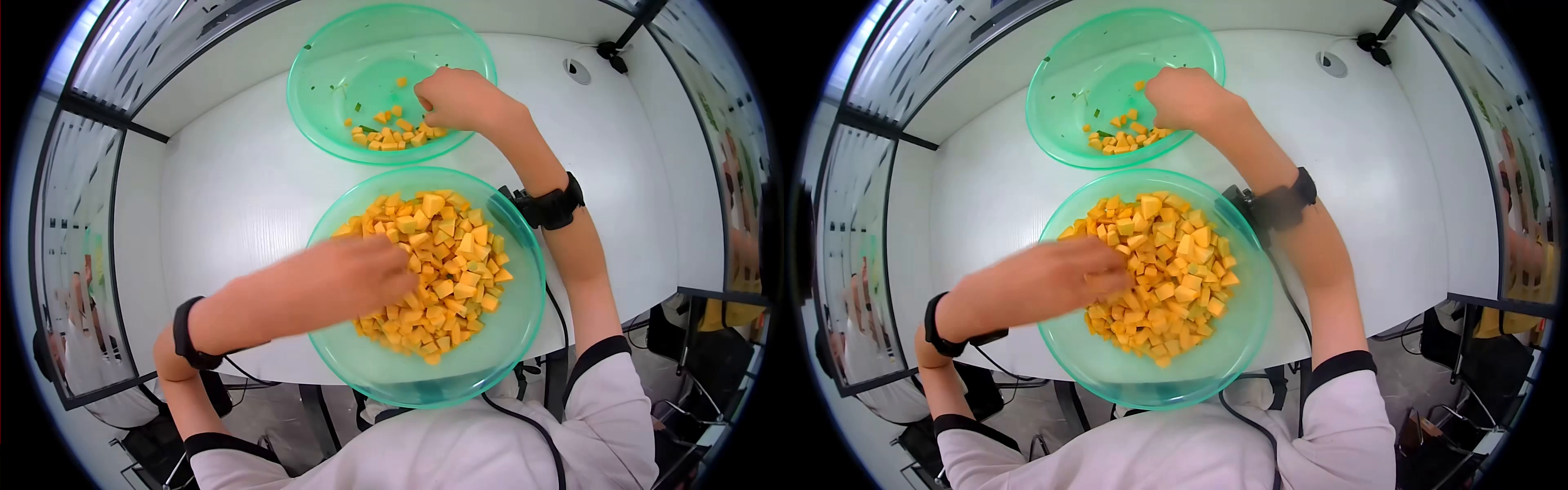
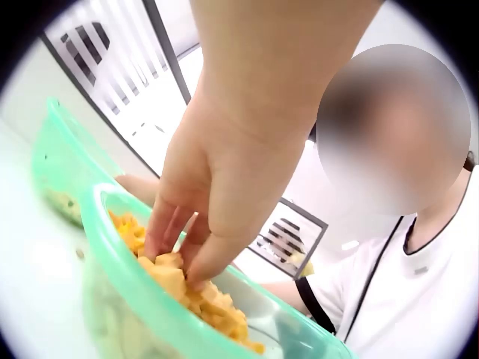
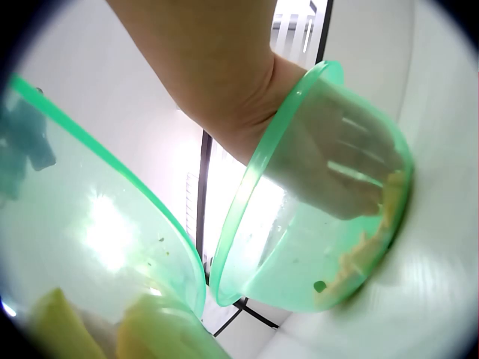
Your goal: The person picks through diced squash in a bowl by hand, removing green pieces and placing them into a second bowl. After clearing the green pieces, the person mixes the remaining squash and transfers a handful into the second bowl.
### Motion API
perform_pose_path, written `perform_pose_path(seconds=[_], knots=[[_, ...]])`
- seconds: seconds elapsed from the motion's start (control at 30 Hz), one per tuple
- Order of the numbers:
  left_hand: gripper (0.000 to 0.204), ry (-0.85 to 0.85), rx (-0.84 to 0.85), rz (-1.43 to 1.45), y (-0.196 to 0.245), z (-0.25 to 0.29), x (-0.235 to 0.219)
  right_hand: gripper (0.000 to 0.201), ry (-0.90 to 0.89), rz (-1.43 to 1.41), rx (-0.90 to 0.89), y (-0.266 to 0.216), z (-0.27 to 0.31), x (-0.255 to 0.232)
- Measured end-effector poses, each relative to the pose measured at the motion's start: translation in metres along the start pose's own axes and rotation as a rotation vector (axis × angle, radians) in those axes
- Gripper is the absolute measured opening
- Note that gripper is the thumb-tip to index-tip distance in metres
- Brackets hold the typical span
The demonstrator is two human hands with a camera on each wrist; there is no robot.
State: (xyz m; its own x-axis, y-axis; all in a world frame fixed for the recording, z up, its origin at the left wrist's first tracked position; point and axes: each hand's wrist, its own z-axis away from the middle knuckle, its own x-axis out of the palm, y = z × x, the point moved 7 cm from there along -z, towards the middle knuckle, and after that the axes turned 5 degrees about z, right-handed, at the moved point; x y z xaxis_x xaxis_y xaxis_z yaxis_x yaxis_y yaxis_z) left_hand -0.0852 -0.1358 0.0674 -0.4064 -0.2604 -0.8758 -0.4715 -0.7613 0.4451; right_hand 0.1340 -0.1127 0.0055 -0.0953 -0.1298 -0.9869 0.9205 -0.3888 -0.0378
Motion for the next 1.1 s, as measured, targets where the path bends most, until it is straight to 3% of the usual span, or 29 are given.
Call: perform_pose_path(seconds=[0.03,0.07,0.17,0.27,0.37,0.4,0.6,0.73,0.97,1.07,1.1], knots=[[0.030,-0.057,0.056,0.066,0.010,-0.004,0.011,0.011,-0.007,0.003,0.004,0.000,-0.001,0.000],[0.024,0.033,0.141,-0.016,0.020,-0.005,0.014,0.010,-0.004,-0.003,0.000,0.000,-0.001,0.000],[0.025,0.037,0.165,-0.060,0.028,-0.007,0.016,0.009,0.019,-0.011,-0.001,0.000,0.001,-0.001],[0.034,0.191,0.148,-0.128,0.027,-0.007,-0.006,0.009,0.017,-0.024,-0.010,0.000,0.001,-0.001],[0.050,0.263,-0.012,-0.152,0.010,-0.013,-0.015,0.009,0.008,-0.015,0.000,-0.001,0.003,-0.003],[0.063,0.220,-0.065,-0.100,0.001,-0.015,-0.011,0.009,0.012,-0.020,-0.004,-0.001,0.003,-0.003],[0.077,0.181,-0.065,-0.094,0.003,-0.027,0.012,0.009,0.004,-0.021,-0.001,-0.001,0.004,-0.003],[0.070,0.102,0.178,0.092,0.027,-0.024,0.039,0.009,-0.012,-0.007,0.004,-0.001,0.004,-0.003],[0.043,-0.053,0.446,0.000,0.057,-0.002,0.045,0.009,0.009,-0.016,-0.007,-0.001,0.003,-0.003],[0.047,0.037,0.325,0.077,0.054,0.000,0.029,0.009,-0.004,-0.028,0.003,0.000,0.002,-0.002],[0.051,0.106,0.198,0.091,0.044,-0.002,0.023,0.009,-0.002,-0.029,0.004,0.000,0.003,-0.003]])
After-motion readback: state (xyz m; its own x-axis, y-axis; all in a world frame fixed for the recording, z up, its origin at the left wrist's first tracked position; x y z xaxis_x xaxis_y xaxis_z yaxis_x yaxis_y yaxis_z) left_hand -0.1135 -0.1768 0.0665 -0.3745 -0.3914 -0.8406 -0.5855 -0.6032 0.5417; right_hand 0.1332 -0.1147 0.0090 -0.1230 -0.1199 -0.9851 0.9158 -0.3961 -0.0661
